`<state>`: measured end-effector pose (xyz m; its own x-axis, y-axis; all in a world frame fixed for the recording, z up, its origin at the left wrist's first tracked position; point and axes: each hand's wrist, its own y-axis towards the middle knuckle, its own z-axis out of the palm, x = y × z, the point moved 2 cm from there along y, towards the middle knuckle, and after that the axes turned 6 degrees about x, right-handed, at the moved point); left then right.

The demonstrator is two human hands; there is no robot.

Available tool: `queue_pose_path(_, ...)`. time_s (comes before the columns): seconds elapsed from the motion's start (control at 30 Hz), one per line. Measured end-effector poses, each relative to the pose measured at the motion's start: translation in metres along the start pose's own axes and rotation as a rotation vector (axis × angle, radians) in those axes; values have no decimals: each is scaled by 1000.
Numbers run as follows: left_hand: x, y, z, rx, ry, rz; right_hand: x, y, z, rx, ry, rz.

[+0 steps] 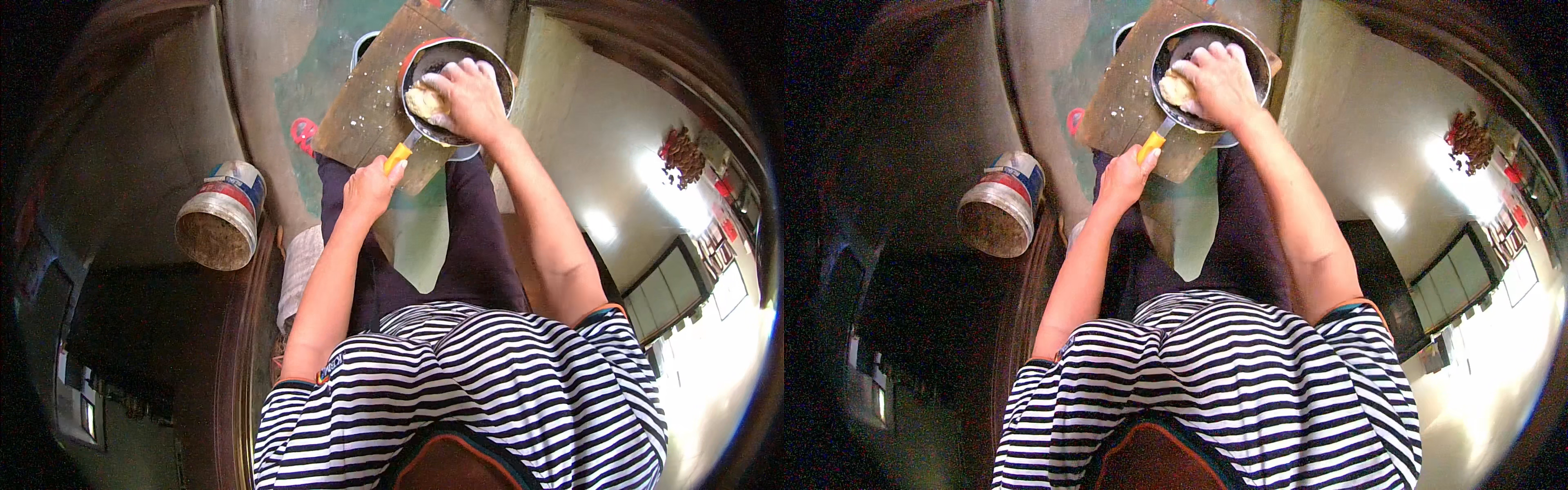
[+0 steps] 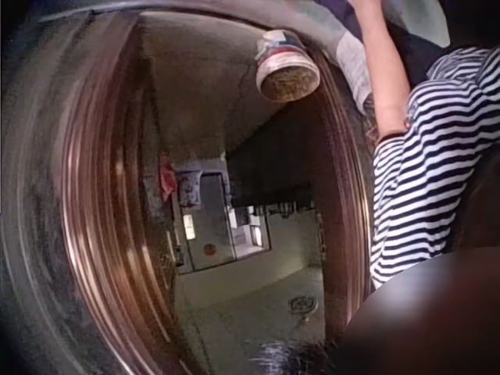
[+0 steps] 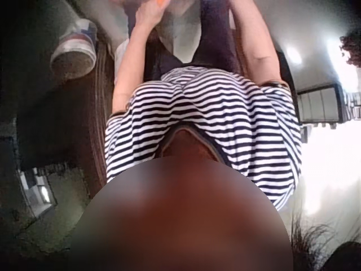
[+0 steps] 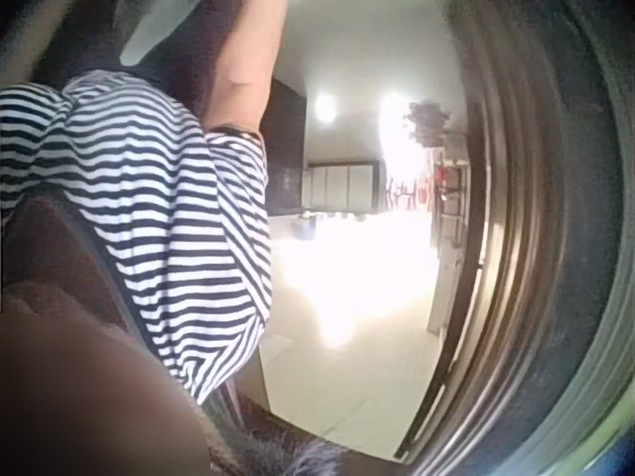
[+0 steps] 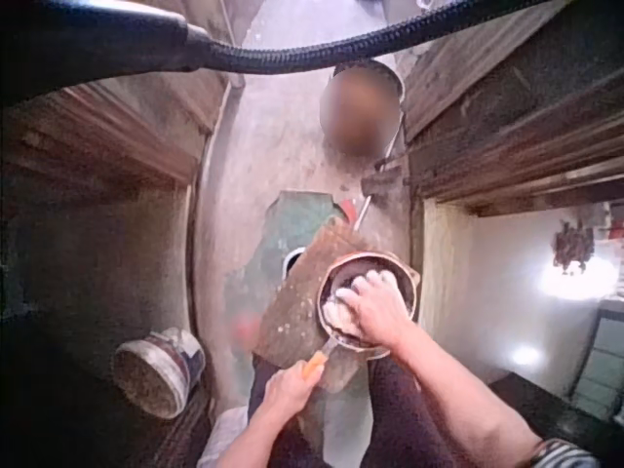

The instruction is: The person kneads a large mass of dough inside a small orange pot using both hands. They repeatedly press, fold, and turn the dough while holding the pot steady with the left hand. The task continues throughout the clip without visible completion.

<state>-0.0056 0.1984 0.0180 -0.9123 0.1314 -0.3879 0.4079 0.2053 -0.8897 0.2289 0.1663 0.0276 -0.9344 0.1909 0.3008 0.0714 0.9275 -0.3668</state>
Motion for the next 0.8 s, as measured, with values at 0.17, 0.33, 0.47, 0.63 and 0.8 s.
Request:
queue_pose_path(0.17, -3, -1, 0, 5, -20, -17, -25, 7, 24, 222, 178, 107)
queue_pose_path(0.33, -3, 0, -4, 50, 13, -26, -1, -6, 3, 258, 182, 378)
queue_pose_path(0.47, -2, 3, 1, 41, 2, -16, 2, 13, -3, 179, 181, 577)
queue_pose_path(0.63, -1, 7, 7, 50, -14, -19, 7, 44, 18, 174, 10, 612)
queue_pose_path(0.8, -1, 5, 4, 66, -36, -27, 16, 61, 19, 328, 40, 629)
